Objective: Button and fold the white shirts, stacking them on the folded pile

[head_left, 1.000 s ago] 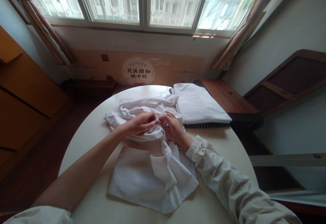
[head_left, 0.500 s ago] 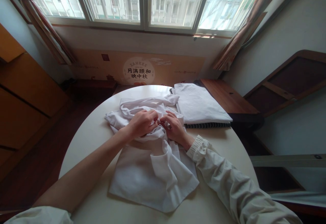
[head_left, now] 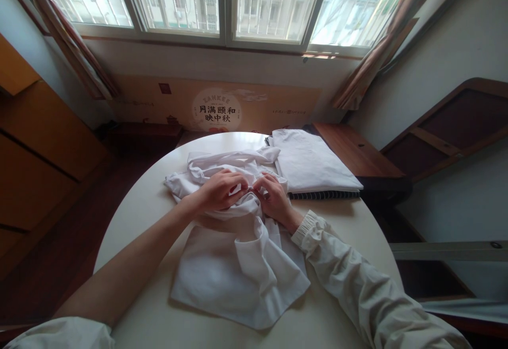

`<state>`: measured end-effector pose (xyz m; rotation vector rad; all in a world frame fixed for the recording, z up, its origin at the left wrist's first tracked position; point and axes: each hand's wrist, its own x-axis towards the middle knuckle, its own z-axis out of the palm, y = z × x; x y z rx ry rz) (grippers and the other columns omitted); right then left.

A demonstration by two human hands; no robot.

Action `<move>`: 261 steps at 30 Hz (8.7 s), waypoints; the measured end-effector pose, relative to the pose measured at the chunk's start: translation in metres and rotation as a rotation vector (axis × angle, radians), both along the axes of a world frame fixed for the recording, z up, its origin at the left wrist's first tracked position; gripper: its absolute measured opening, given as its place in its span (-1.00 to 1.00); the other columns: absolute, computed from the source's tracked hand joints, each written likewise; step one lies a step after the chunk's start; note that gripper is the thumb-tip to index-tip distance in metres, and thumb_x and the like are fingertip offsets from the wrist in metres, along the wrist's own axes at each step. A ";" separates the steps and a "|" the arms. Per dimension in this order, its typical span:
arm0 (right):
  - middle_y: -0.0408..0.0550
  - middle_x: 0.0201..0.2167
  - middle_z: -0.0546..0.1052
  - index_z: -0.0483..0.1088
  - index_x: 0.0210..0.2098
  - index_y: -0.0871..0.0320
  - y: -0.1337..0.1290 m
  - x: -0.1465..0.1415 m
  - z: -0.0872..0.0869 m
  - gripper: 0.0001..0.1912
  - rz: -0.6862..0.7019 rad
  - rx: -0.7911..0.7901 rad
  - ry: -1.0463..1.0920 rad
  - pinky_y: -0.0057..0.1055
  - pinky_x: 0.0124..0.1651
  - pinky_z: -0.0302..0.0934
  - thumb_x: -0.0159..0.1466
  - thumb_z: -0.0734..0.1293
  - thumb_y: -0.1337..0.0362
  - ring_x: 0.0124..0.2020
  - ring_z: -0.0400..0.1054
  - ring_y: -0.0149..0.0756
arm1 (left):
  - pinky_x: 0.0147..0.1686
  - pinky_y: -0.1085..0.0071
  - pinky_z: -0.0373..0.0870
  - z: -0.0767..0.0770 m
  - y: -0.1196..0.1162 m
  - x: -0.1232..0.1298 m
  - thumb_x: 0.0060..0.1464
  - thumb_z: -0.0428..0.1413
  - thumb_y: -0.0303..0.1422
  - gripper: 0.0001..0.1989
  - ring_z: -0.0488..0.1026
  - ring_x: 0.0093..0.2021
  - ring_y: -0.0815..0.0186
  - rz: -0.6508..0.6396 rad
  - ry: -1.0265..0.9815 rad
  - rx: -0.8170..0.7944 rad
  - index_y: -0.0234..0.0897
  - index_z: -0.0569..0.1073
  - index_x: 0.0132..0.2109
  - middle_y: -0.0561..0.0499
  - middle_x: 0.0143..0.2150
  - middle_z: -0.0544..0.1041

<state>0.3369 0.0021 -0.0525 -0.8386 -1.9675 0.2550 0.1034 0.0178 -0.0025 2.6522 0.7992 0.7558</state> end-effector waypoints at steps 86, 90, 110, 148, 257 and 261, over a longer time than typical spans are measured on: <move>-0.09 -0.36 0.54 0.55 -0.31 0.16 -0.018 -0.010 0.078 -0.52 0.109 -0.668 0.251 -0.39 -0.32 0.19 0.26 0.49 -0.18 -0.33 0.35 -0.28 | -0.22 0.33 0.65 0.022 0.001 -0.005 0.28 0.26 -0.11 -0.65 0.66 -0.26 0.21 0.059 -0.474 -0.542 -0.34 0.71 -0.07 -0.14 -0.21 0.72; -0.11 -0.42 0.53 0.56 -0.35 0.15 -0.019 -0.012 0.073 -0.52 0.056 -0.668 0.270 -0.41 -0.37 0.16 0.24 0.50 -0.18 -0.38 0.34 -0.29 | -0.19 0.34 0.63 0.024 -0.001 -0.003 0.29 0.24 -0.12 -0.65 0.64 -0.22 0.21 0.041 -0.449 -0.552 -0.34 0.71 -0.07 -0.12 -0.20 0.71; -0.07 -0.28 0.62 0.60 -0.20 0.06 -0.021 -0.021 0.049 -0.65 0.060 -0.647 0.407 -0.30 -0.23 0.36 0.22 0.55 -0.06 -0.25 0.47 -0.15 | -0.35 0.33 0.27 0.028 -0.020 0.010 0.46 -0.07 -0.29 -0.81 0.46 -0.35 0.21 0.291 0.147 -0.002 -0.23 0.39 -0.09 -0.07 -0.21 0.54; -0.06 -0.32 0.54 0.48 -0.22 0.06 -0.025 -0.023 0.034 -0.73 -0.061 -0.356 0.189 -0.30 -0.18 0.28 0.41 0.39 0.00 -0.28 0.38 -0.21 | -0.31 0.43 0.35 0.022 -0.002 -0.006 0.36 0.12 -0.16 -0.76 0.44 -0.34 0.34 -0.015 -0.163 -0.389 -0.24 0.48 -0.14 0.06 -0.30 0.52; -0.18 -0.37 0.49 0.41 -0.13 0.02 -0.022 -0.024 0.033 -0.72 -0.136 -0.471 0.472 -0.43 -0.41 0.18 0.42 0.37 -0.04 -0.43 0.31 -0.33 | 0.06 0.24 0.46 0.033 -0.004 -0.045 0.22 0.17 -0.35 -0.88 0.52 0.04 0.12 -0.097 -0.326 -0.309 -0.26 0.45 -0.29 -0.13 -0.10 0.59; -0.04 -0.18 0.56 0.44 -0.05 0.04 -0.024 -0.022 0.038 -0.67 -0.130 -0.422 0.258 -0.31 -0.18 0.36 0.47 0.30 -0.07 -0.23 0.44 -0.21 | -0.43 0.50 0.26 0.024 -0.010 -0.053 0.34 0.10 -0.26 -0.83 0.38 -0.40 0.38 -0.014 -0.219 -0.516 -0.25 0.42 -0.21 0.07 -0.39 0.46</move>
